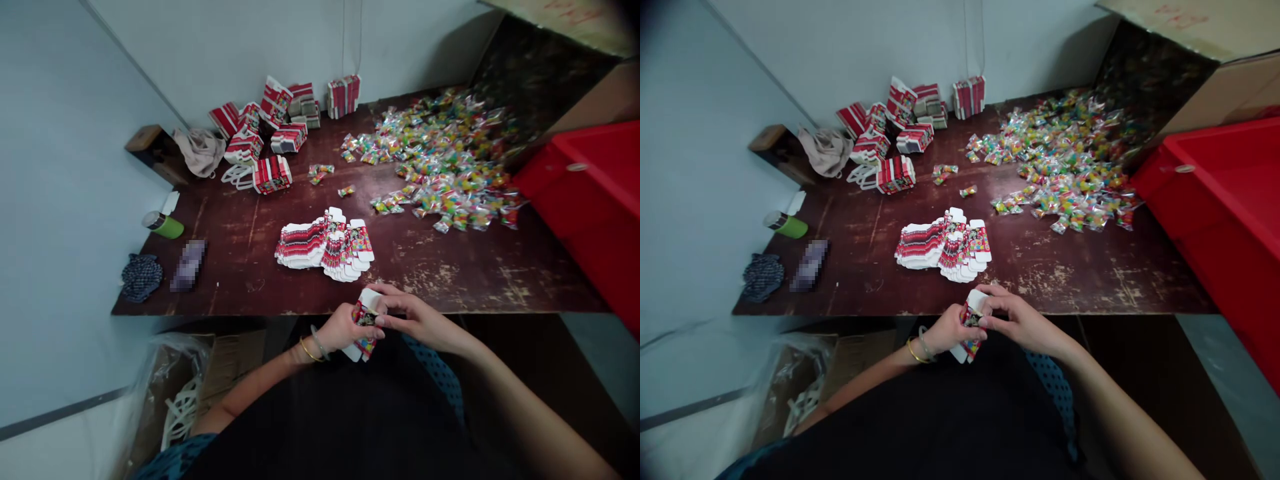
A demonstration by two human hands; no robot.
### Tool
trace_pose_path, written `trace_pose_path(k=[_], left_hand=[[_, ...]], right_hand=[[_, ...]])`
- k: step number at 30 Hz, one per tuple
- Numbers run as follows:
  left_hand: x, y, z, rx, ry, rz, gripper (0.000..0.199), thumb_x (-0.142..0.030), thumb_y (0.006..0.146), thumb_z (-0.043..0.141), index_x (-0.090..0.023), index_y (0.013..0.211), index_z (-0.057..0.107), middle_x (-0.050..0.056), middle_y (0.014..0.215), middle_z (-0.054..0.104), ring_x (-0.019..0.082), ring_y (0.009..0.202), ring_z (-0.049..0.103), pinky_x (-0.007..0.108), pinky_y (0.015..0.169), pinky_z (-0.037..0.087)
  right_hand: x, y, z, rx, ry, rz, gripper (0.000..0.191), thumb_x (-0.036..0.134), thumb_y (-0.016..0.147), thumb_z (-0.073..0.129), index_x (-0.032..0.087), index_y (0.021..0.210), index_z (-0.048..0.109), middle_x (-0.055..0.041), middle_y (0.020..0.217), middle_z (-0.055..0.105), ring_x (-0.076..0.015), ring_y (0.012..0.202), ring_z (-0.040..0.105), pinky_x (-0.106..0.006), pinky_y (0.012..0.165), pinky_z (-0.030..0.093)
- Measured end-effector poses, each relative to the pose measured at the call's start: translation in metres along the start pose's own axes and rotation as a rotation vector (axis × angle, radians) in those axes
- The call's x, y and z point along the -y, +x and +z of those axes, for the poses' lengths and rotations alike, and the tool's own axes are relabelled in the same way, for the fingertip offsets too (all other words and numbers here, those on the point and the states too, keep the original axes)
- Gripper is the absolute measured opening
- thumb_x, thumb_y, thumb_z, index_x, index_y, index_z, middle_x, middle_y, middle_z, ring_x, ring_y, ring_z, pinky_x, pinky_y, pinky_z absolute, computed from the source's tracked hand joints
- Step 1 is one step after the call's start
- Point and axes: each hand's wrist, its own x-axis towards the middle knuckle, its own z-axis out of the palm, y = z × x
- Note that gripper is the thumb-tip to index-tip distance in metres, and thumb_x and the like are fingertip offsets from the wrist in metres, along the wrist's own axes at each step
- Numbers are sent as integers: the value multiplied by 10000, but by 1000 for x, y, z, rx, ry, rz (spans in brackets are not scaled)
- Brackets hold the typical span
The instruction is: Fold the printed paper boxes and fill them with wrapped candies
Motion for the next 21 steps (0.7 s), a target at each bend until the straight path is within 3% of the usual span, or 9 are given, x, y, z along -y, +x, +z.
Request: trace_pose_path(k=[1,3,5,7,9,12,14,18,21], left_hand=[[3,0,4,-89,55,60,432,-500,642,780,-130,653,557,-6,585,541,109,546,506,239,534,397],[7,-1,10,-220,129,191,402,-496,735,712,-129,858,603,-4,669,572,113,607,518,234,575,409],[9,-6,14,-295,181,305,468,-435,785,686,-159,1132,535,-7,764,595,110,649,531,229,616,421],[10,-12,15,-305,232,360,509,-386,798,684,-183,1216,476,-20,777,580,100,636,518,221,617,415],[14,-18,15,-266,293,360,425,-376,826,651,-182,1179,514,-25,738,562,95,606,499,217,600,403],[21,-25,11,-171,420,342,375,-380,829,644,-182,1142,579,-5,746,601,105,610,519,225,614,413],[23,-30,8,-115,493,357,317,-372,835,633,-182,1089,625,27,809,650,124,656,565,235,649,434],[19,-38,2,-63,544,425,239,-310,915,502,-187,1046,658,68,945,697,156,798,630,249,756,456],[16,-41,-1,-106,565,376,234,-307,925,478,-187,992,667,53,897,693,153,773,615,247,753,447]], right_hand=[[-2,-4,2,-16,15,18,261,425,904,561,215,774,648,-67,1086,650,-249,1078,594,-416,962,474],[-6,-13,8,-52,57,60,207,416,908,551,240,865,651,-39,939,670,-227,939,624,-399,906,499],[-12,-22,17,-169,143,104,184,408,888,581,278,1012,622,-27,952,670,-220,923,622,-382,883,505],[-19,-30,29,-329,326,163,276,427,874,595,291,1110,558,-27,922,661,-203,845,627,-351,799,528],[-29,-35,42,-413,585,259,291,454,868,592,263,1083,545,-12,786,621,-163,672,593,-295,645,526],[-43,-39,55,-302,907,441,256,413,798,683,222,941,589,11,700,561,-101,537,499,-219,501,461],[-48,-37,58,-187,1002,529,260,344,726,750,206,889,601,29,675,543,-73,502,457,-182,455,414],[-45,-25,49,7,984,593,285,269,647,803,183,855,628,54,631,536,-50,465,438,-162,441,403],[-39,-15,43,-1,817,512,256,325,668,806,163,816,673,15,705,608,-75,525,515,-205,525,476]])
